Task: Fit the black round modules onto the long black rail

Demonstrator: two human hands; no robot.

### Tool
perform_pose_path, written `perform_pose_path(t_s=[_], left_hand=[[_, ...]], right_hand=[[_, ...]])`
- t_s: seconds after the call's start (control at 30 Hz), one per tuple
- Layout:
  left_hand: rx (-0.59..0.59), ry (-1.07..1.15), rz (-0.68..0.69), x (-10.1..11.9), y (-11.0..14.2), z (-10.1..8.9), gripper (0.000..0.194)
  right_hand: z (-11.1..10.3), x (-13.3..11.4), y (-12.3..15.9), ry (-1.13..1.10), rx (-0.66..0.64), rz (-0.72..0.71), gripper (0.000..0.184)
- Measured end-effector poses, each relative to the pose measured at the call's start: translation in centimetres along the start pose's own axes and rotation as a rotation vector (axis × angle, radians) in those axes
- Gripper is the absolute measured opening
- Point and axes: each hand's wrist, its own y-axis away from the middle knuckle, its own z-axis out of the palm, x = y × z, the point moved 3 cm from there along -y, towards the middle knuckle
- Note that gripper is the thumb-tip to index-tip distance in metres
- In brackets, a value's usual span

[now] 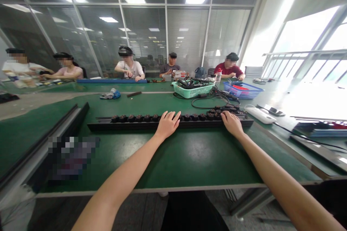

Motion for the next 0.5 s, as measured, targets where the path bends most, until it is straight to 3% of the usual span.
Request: perform_pose_path(t_s=[0.4,0.5], left_hand=[[-0.038,0.009,-0.015,0.16,-0.43,-0.12,0.05],[-0.037,0.01,-0.008,0.13,-0.42,-0.08,0.05]], right_hand=[[0.45,0.65,-0.45,-0.021,0.004,0.017,0.038],[-0.37,0.43,-0.64,-0.051,0.015,0.037,0.044]])
